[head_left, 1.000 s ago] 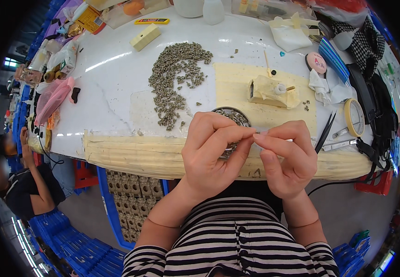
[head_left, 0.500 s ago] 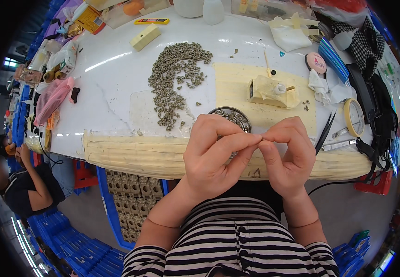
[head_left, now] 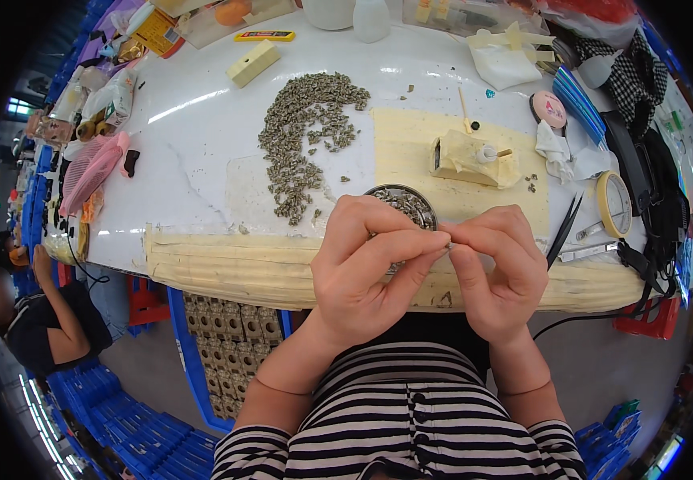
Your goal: The person picks up small components from a metal dish and a white surface, attaching them to a small yellow electronic assembly piece. The person handles the components one at a time, fitting them into the assembly and setting the piece back down on the work surface.
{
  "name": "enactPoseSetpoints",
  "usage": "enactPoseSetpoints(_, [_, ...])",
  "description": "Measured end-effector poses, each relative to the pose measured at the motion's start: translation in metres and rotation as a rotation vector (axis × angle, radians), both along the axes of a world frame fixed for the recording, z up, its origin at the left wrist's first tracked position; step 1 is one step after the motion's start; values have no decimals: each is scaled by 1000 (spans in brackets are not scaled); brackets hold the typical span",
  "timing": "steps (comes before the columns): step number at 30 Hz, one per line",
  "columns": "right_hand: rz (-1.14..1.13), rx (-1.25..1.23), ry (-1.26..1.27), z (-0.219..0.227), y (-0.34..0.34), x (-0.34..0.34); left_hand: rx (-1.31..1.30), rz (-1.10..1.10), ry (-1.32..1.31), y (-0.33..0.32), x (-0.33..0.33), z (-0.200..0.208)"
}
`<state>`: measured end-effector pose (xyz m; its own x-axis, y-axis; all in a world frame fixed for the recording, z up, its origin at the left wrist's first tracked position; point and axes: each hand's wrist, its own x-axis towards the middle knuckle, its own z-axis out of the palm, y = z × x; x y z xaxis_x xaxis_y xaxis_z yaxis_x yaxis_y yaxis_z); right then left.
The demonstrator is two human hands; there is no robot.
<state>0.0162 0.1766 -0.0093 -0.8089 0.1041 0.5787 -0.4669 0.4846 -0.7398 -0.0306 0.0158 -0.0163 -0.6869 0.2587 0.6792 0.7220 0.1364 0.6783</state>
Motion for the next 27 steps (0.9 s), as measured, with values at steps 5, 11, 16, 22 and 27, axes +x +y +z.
enactPoseSetpoints(5, [80, -149, -95, -4, 3, 1, -36, -46, 70, -1, 0, -2])
enactPoseSetpoints(11, [-38, -34, 23, -3, 1, 1, -56, 35, 48, 4, 2, -2])
enactPoseSetpoints(16, [-46, 112, 120, -1, -1, 2, -29, 51, -5, 4, 2, -4])
enactPoseSetpoints(22, [-55, 211, 170, 1, -3, 3, -26, 56, -45, 3, 3, -2])
enactPoseSetpoints(27, [-80, 159, 150, 1, -3, 1, 5, 67, -32, 4, 2, -4])
